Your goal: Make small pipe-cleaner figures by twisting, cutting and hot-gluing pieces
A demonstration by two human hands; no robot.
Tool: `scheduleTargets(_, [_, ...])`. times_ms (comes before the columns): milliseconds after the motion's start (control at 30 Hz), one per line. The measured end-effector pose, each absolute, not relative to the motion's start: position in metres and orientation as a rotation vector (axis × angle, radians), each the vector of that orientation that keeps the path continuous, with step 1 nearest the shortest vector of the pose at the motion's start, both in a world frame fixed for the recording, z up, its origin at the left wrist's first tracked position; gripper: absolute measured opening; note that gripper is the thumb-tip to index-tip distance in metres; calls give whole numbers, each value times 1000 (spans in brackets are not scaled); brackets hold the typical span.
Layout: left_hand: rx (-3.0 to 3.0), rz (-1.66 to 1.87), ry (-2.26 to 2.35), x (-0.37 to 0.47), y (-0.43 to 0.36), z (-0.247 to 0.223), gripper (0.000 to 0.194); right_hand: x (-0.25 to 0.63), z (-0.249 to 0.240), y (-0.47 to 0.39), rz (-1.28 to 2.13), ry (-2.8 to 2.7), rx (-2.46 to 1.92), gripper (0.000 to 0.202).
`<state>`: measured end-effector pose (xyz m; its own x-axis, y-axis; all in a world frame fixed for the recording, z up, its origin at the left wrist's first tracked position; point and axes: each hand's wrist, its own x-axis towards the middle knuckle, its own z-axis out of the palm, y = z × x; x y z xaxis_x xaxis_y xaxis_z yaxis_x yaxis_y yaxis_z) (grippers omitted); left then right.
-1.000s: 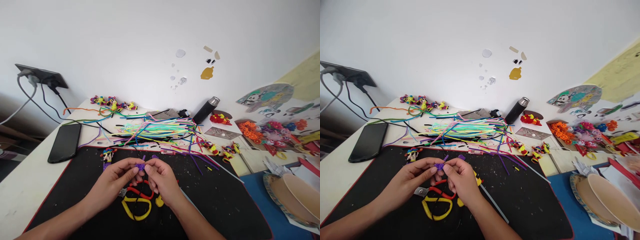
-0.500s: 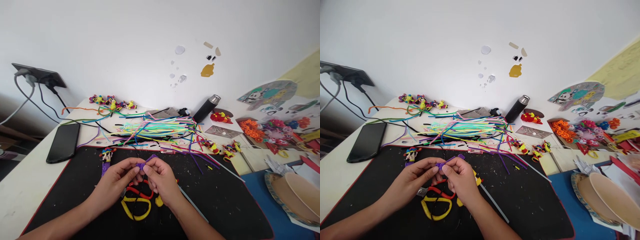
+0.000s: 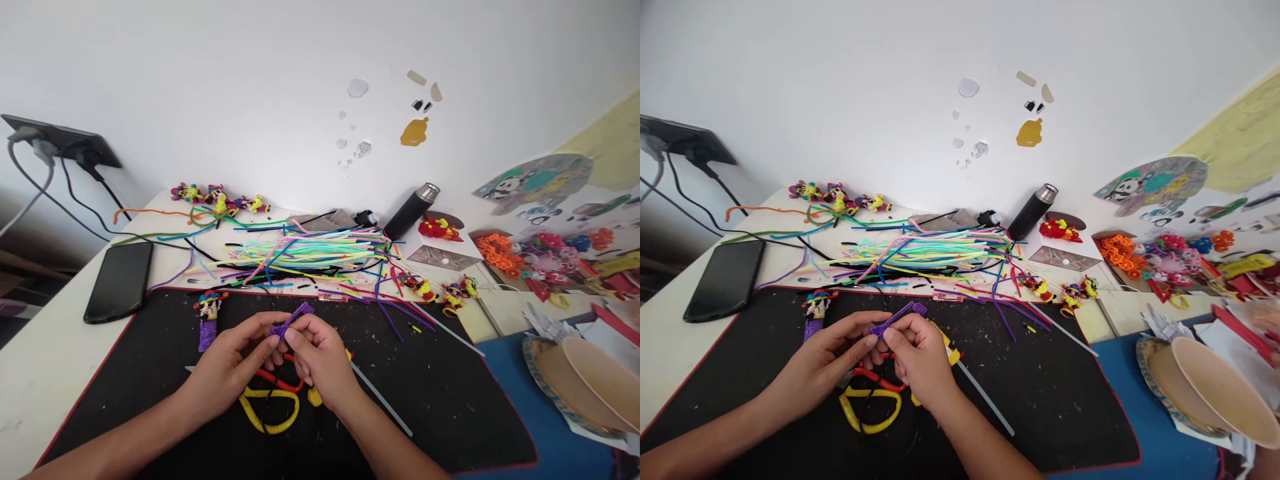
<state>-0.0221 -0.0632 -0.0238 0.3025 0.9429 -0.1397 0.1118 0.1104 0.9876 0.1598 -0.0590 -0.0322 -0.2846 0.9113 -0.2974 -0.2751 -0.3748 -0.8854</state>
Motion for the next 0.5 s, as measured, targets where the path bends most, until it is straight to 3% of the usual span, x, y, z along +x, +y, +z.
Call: scheduleTargets(500, [1351, 842, 1142, -21, -59, -15, 25, 158, -29, -58, 1781, -957, -1110, 48])
